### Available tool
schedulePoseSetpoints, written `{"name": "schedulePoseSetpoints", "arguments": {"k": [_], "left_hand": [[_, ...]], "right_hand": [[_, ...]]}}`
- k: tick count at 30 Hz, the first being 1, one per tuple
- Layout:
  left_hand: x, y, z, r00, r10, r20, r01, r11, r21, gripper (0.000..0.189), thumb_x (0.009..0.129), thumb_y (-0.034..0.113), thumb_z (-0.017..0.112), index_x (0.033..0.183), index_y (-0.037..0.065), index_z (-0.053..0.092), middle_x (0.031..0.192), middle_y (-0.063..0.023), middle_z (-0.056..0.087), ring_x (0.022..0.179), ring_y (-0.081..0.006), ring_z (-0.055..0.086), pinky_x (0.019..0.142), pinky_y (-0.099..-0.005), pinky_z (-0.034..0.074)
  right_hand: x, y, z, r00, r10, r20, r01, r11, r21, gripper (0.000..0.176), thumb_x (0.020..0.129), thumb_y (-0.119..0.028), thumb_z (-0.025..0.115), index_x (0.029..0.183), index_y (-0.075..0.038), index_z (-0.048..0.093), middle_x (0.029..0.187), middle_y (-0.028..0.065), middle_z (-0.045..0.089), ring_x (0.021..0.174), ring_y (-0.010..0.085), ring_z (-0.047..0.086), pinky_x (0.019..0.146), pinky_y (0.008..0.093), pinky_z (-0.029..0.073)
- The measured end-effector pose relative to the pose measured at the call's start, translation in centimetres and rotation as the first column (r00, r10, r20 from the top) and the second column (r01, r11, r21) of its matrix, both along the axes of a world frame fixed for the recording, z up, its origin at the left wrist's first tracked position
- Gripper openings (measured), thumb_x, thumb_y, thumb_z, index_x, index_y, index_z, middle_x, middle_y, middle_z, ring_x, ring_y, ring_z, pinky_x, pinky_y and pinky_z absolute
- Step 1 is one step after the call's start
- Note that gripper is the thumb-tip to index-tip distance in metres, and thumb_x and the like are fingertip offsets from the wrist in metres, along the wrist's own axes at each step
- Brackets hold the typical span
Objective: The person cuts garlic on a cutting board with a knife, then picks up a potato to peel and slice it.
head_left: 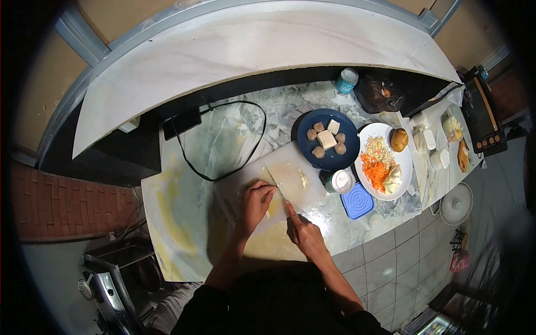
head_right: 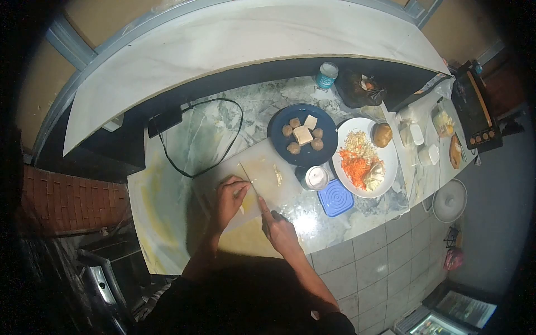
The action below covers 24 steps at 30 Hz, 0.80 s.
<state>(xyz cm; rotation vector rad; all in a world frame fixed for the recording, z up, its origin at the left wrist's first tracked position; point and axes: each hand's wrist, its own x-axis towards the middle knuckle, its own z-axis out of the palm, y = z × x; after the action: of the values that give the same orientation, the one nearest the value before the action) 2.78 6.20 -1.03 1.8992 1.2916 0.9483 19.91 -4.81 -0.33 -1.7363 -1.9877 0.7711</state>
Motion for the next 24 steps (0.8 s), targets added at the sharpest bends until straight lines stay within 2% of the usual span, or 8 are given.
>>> {"name": "schedulePoseSetpoints", "arguments": {"k": [3,9,11,13,15,18,22,24], "left_hand": [[-0.1,0.0,-0.3,1.0,0.01,-0.004,-0.01,1.0,0.005,0.01,0.084,0.003,0.07,0.092,-0.001,0.073,0.086,-0.015,0.068,0.082,-0.0331,0.066,0.076,-0.0395,0.051],[-0.3,0.0,-0.2,0.999,-0.01,-0.039,0.01,1.0,0.002,0.011,0.086,0.003,0.069,0.096,-0.002,0.072,0.088,-0.0147,0.068,0.083,-0.0326,0.067,0.076,-0.0382,0.052],[-0.5,0.0,-0.3,0.999,-0.019,-0.048,0.019,1.0,-0.005,0.011,0.086,0.003,0.069,0.096,-0.002,0.072,0.089,-0.0148,0.068,0.083,-0.0327,0.067,0.076,-0.0382,0.052],[-0.4,-0.1,-0.3,1.0,-0.009,-0.018,0.01,1.0,0.02,0.01,0.087,0.004,0.069,0.095,-0.001,0.072,0.089,-0.0148,0.068,0.082,-0.0328,0.067,0.075,-0.0382,0.053],[-0.2,-0.2,-0.5,1.0,0.017,0.002,-0.017,1.0,0.011,0.01,0.086,0.003,0.07,0.094,-0.001,0.072,0.088,-0.0148,0.068,0.081,-0.0327,0.067,0.075,-0.0382,0.053],[-0.2,-0.2,-0.2,0.999,0.041,0.017,-0.04,0.999,-0.018,0.008,0.086,0.003,0.07,0.093,-0.001,0.072,0.088,-0.0146,0.068,0.081,-0.0326,0.067,0.075,-0.0382,0.053],[-0.3,-0.3,-0.4,1.0,0.027,0.01,-0.027,1.0,0.011,0.008,0.085,0.002,0.071,0.092,-0.002,0.072,0.087,-0.0145,0.068,0.081,-0.0321,0.067,0.075,-0.0381,0.052],[-0.3,-0.3,-0.3,1.0,0.026,0.007,-0.026,1.0,0.016,0.008,0.085,0.002,0.071,0.092,-0.002,0.072,0.087,-0.0143,0.068,0.081,-0.0316,0.067,0.074,-0.038,0.052]], "right_hand": [[0.1,0.4,-0.4,1.0,0.023,0.018,-0.023,1.0,0.006,0.083,0.085,-0.005,0.063,0.158,-0.014,0.026,0.091,0.0224,0.066,0.074,0.0402,0.066,0.066,0.0476,0.055],[0.4,0.5,0.4,1.0,-0.018,-0.008,0.018,1.0,-0.012,0.082,0.084,-0.001,0.061,0.157,-0.015,0.026,0.089,0.0248,0.066,0.074,0.0412,0.066,0.065,0.0489,0.054],[1.1,0.4,0.6,0.999,-0.04,-0.006,0.038,0.988,-0.147,0.085,0.081,0.002,0.059,0.158,-0.015,0.025,0.088,0.027,0.066,0.074,0.0422,0.066,0.065,0.0496,0.052],[1.3,0.3,0.3,0.999,-0.038,-0.039,0.034,0.995,-0.092,0.088,0.079,0.005,0.058,0.158,-0.014,0.024,0.085,0.0283,0.065,0.073,0.0433,0.065,0.066,0.0497,0.052],[1.3,0.1,0.2,0.995,-0.051,-0.088,0.048,0.998,-0.032,0.086,0.078,0.009,0.056,0.157,-0.012,0.027,0.074,0.0223,0.061,0.065,0.0402,0.061,0.066,0.0475,0.05],[0.9,0.0,0.5,0.992,-0.044,-0.114,0.043,0.999,-0.014,0.087,0.078,0.011,0.056,0.157,-0.011,0.027,0.072,0.0212,0.06,0.064,0.0391,0.06,0.066,0.0466,0.05],[0.5,-0.4,0.3,0.991,-0.037,-0.129,0.028,0.997,-0.074,0.087,0.078,0.012,0.056,0.157,-0.01,0.028,0.076,0.0216,0.061,0.066,0.0386,0.06,0.067,0.0462,0.05],[0.3,-0.5,0.2,0.987,-0.02,-0.157,0.018,1.0,-0.011,0.086,0.078,0.012,0.057,0.156,-0.01,0.029,0.081,0.0222,0.062,0.068,0.0384,0.061,0.069,0.0458,0.05]]}}
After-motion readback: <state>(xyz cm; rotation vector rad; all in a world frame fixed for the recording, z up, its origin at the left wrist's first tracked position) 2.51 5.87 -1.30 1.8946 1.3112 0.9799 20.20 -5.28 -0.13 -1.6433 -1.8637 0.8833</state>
